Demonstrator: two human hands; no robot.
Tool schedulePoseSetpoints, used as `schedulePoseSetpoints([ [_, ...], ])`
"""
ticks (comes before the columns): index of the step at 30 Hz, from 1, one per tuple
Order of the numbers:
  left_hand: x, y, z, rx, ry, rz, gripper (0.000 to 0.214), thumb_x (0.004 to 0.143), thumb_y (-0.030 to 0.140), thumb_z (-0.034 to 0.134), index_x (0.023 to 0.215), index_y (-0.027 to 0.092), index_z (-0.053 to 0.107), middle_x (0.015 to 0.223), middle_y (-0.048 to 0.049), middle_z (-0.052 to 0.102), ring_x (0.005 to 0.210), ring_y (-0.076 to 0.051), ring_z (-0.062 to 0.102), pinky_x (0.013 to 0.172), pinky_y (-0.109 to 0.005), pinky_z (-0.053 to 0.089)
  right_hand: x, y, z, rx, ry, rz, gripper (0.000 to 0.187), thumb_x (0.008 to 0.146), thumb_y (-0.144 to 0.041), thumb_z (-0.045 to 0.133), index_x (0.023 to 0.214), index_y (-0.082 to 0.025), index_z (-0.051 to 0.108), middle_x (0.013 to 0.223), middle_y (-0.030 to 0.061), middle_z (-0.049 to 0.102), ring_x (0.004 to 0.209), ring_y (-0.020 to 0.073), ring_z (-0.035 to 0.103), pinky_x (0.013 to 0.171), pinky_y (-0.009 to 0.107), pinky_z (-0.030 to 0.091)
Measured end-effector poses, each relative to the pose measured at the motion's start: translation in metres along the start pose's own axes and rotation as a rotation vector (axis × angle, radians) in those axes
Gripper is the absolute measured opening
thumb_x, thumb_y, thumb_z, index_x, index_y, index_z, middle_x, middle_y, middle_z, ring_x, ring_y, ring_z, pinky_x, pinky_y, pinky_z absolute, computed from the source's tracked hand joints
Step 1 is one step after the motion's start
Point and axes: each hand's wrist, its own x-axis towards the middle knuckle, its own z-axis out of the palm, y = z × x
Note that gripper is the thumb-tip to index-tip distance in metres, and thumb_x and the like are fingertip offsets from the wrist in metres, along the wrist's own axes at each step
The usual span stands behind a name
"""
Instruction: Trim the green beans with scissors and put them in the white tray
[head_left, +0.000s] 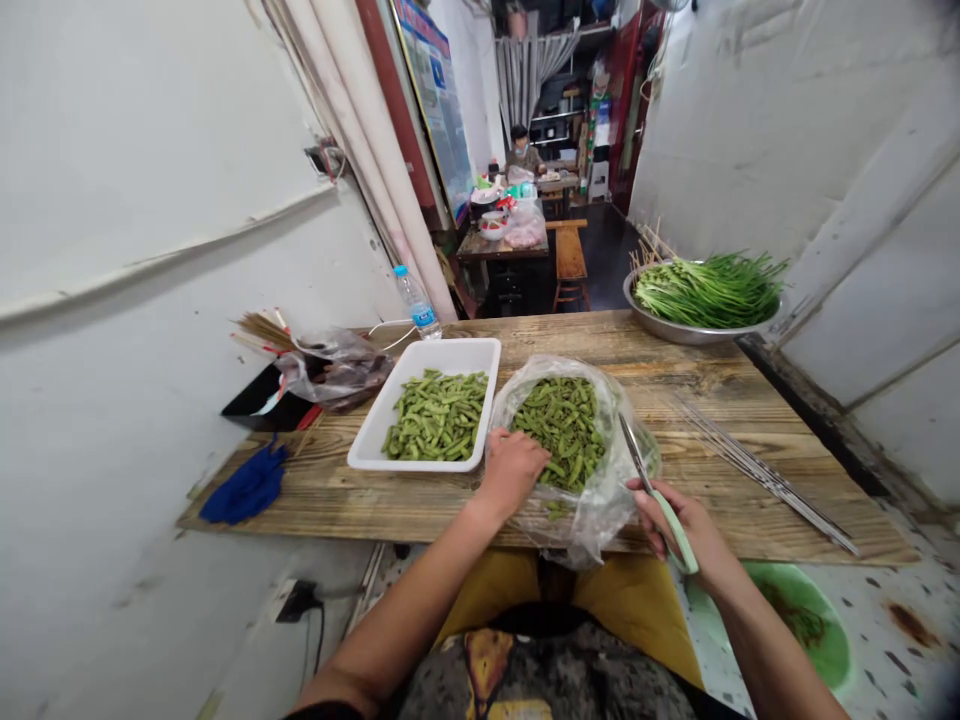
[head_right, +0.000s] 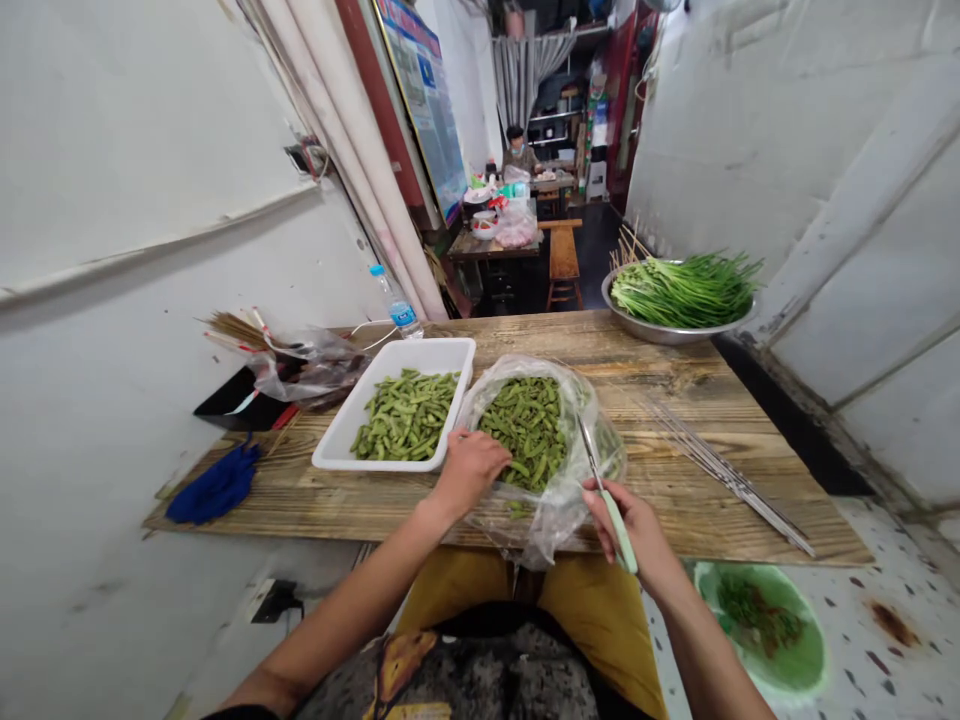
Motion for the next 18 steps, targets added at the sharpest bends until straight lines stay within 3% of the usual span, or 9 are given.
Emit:
schedulePoseSetpoints([
  [1, 0.0, 0.005, 0.01, -0.004, -0.105, 0.048, 0.016, 0.083, 0.026, 0.052, 0.088, 0.023, 0.067, 0.085, -0.0057, 0.063, 0.091, -0.02, 0.05, 0.088, -0.041, 0.027, -0.002, 0.0, 0.002, -0.006, -0.013, 0.0, 0.06, 0.065, -0.054, 0.064, 0.11, -0.015, 0.057, 0.05, -0.0074, 0.047, 0.033, 0.0063, 0.039, 0.029, 0.018, 0.034],
  [3, 0.0, 0.01, 0.026, -0.006, -0.191, 0.047, 0.013, 0.08, 0.026, 0.056, 0.085, 0.022, 0.067, 0.082, -0.006, 0.063, 0.089, -0.021, 0.05, 0.084, -0.04, 0.028, -0.006, -0.001, 0.007, -0.031, -0.036, -0.001, 0.061, 0.065, -0.055, 0.064, 0.11, -0.015, 0.057, 0.048, -0.0081, 0.045, 0.033, 0.0065, 0.038, 0.03, 0.019, 0.034],
  [9, 0.0, 0.006, 0.036, -0.214, -0.124, -0.074, 0.016, 0.082, 0.025, 0.052, 0.085, 0.022, 0.068, 0.088, -0.0047, 0.065, 0.09, -0.019, 0.054, 0.084, -0.036, 0.03, -0.015, -0.007, 0.015, -0.131, -0.122, 0.004, 0.059, 0.067, -0.056, 0.061, 0.108, -0.014, 0.058, 0.039, -0.011, 0.037, 0.03, 0.0058, 0.033, 0.031, 0.018, 0.029],
  [14, 0.004, 0.009, 0.035, -0.62, -0.128, -0.304, 0.021, 0.083, 0.027, 0.046, 0.09, 0.017, 0.063, 0.067, -0.0006, 0.065, 0.064, -0.014, 0.058, 0.066, -0.025, 0.041, -0.011, 0.001, 0.015, -0.191, -0.118, 0.029, 0.054, 0.07, -0.055, 0.06, 0.106, -0.014, 0.058, 0.039, -0.0109, 0.037, 0.03, 0.0055, 0.033, 0.031, 0.017, 0.028],
  [18, 0.013, 0.01, 0.029, -0.64, -0.041, -0.401, 0.03, 0.085, 0.032, 0.042, 0.103, 0.016, 0.06, 0.055, 0.0015, 0.059, 0.054, -0.014, 0.055, 0.059, -0.025, 0.042, -0.008, 0.011, 0.012, -0.242, -0.118, 0.021, 0.044, 0.072, -0.049, 0.062, 0.1, -0.015, 0.058, 0.041, -0.0103, 0.038, 0.032, 0.006, 0.036, 0.032, 0.016, 0.029],
])
